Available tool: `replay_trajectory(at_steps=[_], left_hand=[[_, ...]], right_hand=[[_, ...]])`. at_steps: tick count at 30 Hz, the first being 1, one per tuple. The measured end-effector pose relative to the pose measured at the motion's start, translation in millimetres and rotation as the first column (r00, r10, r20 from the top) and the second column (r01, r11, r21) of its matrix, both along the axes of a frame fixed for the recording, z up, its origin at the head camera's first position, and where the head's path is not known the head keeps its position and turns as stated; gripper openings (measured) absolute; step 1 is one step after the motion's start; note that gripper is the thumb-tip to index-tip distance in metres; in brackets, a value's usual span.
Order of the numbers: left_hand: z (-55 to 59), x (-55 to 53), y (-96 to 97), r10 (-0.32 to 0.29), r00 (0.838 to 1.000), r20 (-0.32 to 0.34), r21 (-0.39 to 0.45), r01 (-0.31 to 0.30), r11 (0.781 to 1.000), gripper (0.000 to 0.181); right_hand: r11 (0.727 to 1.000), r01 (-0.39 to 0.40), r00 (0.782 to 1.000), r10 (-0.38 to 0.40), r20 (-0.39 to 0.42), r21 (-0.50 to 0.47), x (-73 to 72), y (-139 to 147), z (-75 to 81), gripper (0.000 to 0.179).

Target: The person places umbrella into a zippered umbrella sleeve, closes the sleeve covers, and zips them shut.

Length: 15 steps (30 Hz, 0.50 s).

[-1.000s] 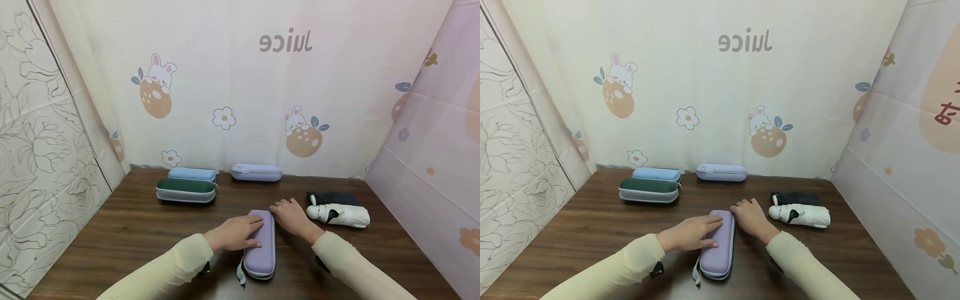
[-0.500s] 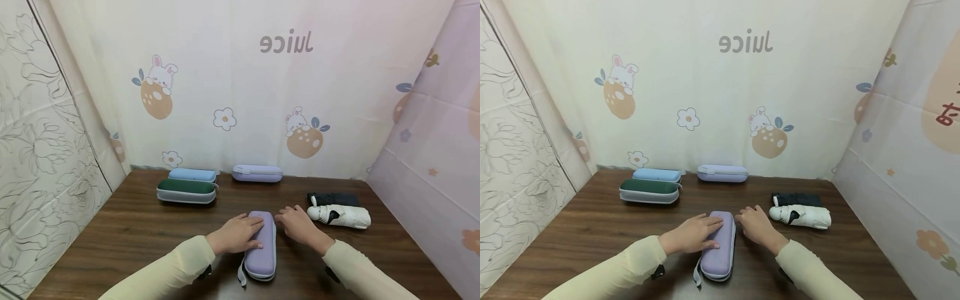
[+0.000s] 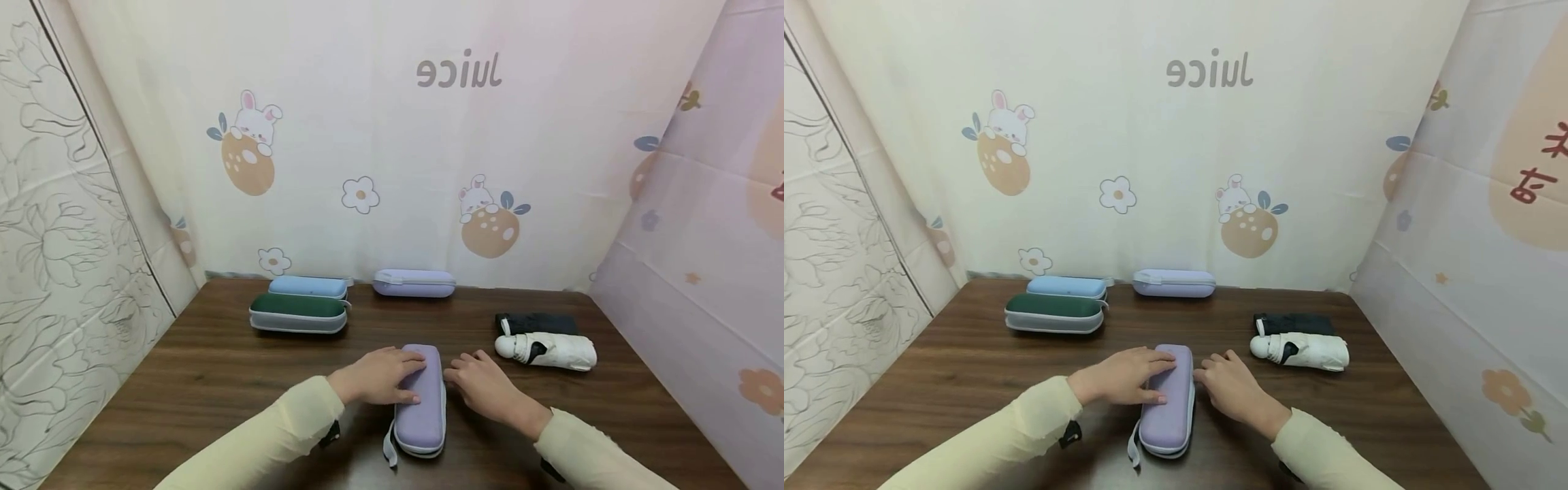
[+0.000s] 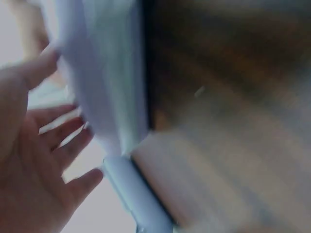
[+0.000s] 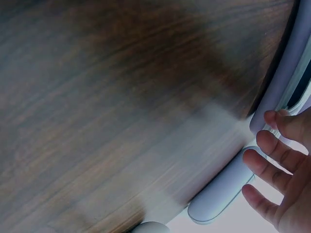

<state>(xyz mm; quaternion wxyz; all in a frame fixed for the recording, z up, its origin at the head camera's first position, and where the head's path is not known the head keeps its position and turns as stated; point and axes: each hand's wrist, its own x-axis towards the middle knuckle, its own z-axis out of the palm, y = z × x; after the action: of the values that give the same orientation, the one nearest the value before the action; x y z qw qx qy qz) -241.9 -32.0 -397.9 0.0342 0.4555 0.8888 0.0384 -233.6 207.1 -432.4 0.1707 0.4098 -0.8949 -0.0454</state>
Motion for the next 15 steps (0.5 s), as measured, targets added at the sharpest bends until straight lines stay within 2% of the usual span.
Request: replay_trajectory(at_steps=[2,4,6,8,11,15], left_hand=[[7.2,-5.4,-1.1,-0.044,0.997,0.065,-0.016,0.045,0.999,0.052],[13.2,-9.3,0.4,-0.104,0.991,0.087,-0.049,0.108,0.993,0.056],[16.8,-11.0,4.4,-0.164,0.985,0.057,-0.093,0.169,0.981,0.064],[17.9,-11.7,9.5,-0.208,0.978,-0.004,-0.141,0.205,0.969,0.070],[17.2,-12.1,16.1,-0.225,0.971,-0.078,-0.191,0.207,0.960,0.071],[14.9,-13.6,19.4,-0.214,0.972,-0.098,-0.206,0.191,0.960,0.072]], right_hand=[[1.000,-0.004,1.000,0.004,0.000,0.000,-1.0,0,-0.2,0.009],[1.000,-0.004,1.000,0.004,0.003,0.007,-2.0,0,0.0,0.008],[1.000,-0.002,1.000,0.001,0.009,0.009,-2.9,0,0.6,0.007],[1.000,0.003,1.000,-0.004,0.012,0.010,-4.2,-1,1.4,0.006],[1.000,0.005,1.000,-0.005,0.014,0.004,-6.3,-1,2.8,0.005],[1.000,0.008,1.000,-0.008,0.016,0.000,-7.7,-1,3.4,0.005]])
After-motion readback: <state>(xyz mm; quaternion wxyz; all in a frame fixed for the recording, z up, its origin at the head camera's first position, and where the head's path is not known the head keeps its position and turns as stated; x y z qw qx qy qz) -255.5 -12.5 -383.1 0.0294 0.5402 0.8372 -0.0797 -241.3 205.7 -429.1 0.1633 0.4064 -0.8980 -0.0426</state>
